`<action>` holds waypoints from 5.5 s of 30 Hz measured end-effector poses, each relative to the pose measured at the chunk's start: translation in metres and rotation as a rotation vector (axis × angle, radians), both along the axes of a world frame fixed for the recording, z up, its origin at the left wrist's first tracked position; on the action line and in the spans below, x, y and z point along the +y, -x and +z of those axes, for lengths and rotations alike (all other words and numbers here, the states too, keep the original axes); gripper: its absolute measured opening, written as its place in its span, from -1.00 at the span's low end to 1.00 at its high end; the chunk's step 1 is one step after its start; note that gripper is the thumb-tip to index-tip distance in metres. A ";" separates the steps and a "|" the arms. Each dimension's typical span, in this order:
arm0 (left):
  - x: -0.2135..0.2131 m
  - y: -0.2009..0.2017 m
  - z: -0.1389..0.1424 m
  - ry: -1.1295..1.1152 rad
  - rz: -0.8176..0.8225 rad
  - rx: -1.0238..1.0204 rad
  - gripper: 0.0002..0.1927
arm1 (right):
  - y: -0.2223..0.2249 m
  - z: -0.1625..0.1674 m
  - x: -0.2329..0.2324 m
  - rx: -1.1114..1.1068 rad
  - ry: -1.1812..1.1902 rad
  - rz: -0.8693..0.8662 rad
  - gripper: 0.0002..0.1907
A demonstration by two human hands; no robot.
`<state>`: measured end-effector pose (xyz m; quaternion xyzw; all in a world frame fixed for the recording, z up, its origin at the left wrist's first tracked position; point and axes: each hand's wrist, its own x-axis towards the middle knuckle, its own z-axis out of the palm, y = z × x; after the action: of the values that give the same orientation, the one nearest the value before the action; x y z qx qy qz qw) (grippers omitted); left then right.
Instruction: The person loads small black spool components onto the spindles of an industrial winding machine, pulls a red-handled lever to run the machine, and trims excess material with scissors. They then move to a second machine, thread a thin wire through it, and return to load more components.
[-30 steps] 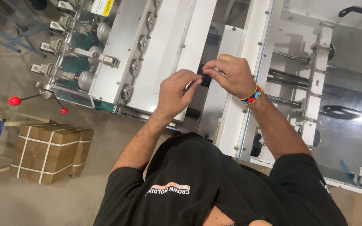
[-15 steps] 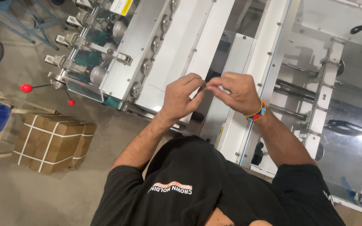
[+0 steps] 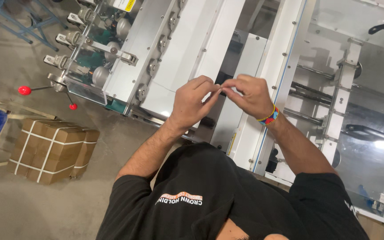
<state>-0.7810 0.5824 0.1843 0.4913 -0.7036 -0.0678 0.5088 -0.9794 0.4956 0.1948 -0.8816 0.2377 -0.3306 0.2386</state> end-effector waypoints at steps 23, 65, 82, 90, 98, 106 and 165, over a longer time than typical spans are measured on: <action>-0.003 0.003 0.004 -0.025 -0.108 0.059 -0.86 | 0.015 -0.006 0.003 -0.024 0.003 -0.039 -0.87; -0.008 0.005 -0.002 -0.073 -0.158 0.038 -0.89 | 0.015 -0.010 0.007 0.001 0.035 -0.073 -0.87; -0.004 0.004 -0.003 -0.098 -0.159 0.061 -0.87 | 0.016 -0.004 0.012 0.080 0.083 -0.072 -0.90; -0.004 0.003 -0.005 -0.096 -0.134 0.004 -0.85 | 0.012 -0.003 0.015 0.023 0.097 -0.041 -0.90; -0.005 0.004 -0.007 -0.076 -0.124 0.024 -0.87 | 0.014 -0.006 0.012 -0.014 0.017 -0.022 -0.90; -0.005 0.003 -0.007 -0.086 -0.132 0.010 -0.88 | 0.016 -0.008 0.013 0.003 0.118 -0.025 -0.89; 0.008 0.000 -0.003 -0.121 -0.079 0.133 -0.90 | 0.003 -0.003 0.022 -0.015 0.090 -0.013 -0.87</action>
<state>-0.7806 0.5904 0.1809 0.4872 -0.6819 -0.1626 0.5207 -0.9827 0.5179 0.1919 -0.8874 0.2264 -0.3492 0.1982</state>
